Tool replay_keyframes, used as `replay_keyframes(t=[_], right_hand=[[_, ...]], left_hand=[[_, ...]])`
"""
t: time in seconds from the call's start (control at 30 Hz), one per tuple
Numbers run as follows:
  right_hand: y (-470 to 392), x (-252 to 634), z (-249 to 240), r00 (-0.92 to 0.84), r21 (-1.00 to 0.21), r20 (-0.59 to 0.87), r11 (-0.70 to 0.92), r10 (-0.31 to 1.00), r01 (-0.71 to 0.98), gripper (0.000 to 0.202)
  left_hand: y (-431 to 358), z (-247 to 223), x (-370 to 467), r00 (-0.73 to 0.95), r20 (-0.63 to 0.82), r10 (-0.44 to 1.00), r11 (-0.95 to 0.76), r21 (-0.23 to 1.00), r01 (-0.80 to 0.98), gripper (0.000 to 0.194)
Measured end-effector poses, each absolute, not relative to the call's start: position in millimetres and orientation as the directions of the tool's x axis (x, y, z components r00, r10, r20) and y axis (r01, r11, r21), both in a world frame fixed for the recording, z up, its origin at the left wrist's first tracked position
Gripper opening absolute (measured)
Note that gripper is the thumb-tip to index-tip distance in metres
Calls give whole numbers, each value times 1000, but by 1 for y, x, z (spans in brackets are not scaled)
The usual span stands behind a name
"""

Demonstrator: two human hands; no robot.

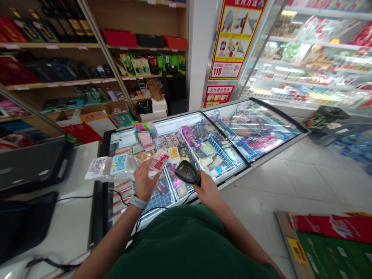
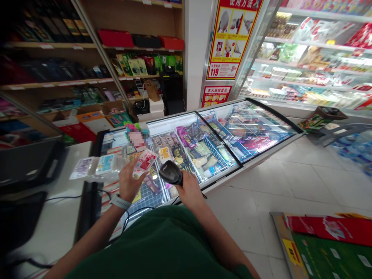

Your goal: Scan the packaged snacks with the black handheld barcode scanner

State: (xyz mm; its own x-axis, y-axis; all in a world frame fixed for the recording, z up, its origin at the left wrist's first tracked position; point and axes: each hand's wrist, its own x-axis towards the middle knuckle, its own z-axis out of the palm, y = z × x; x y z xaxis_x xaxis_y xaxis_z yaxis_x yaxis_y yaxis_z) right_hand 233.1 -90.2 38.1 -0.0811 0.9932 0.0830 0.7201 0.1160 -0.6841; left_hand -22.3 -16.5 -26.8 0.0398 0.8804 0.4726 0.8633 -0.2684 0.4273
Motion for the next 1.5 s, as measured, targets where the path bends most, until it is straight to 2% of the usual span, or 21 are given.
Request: replay_keyframes(t=[0.27,0.73,1.5], right_hand=[[-90,232,40,-100,-682,93,136,991,719,18],[-89,229,40,-125,-668,95,157,988,727,12],[-85,228,41,-137,-654,69,148,988,742,15]], left_hand=[[-15,-31,-26,48,539,841,-303,395,868,61],[-17,-38,-30,34,517,855,-274,395,877,62],[-16,-39,-31,4,520,854,-251,406,879,65]])
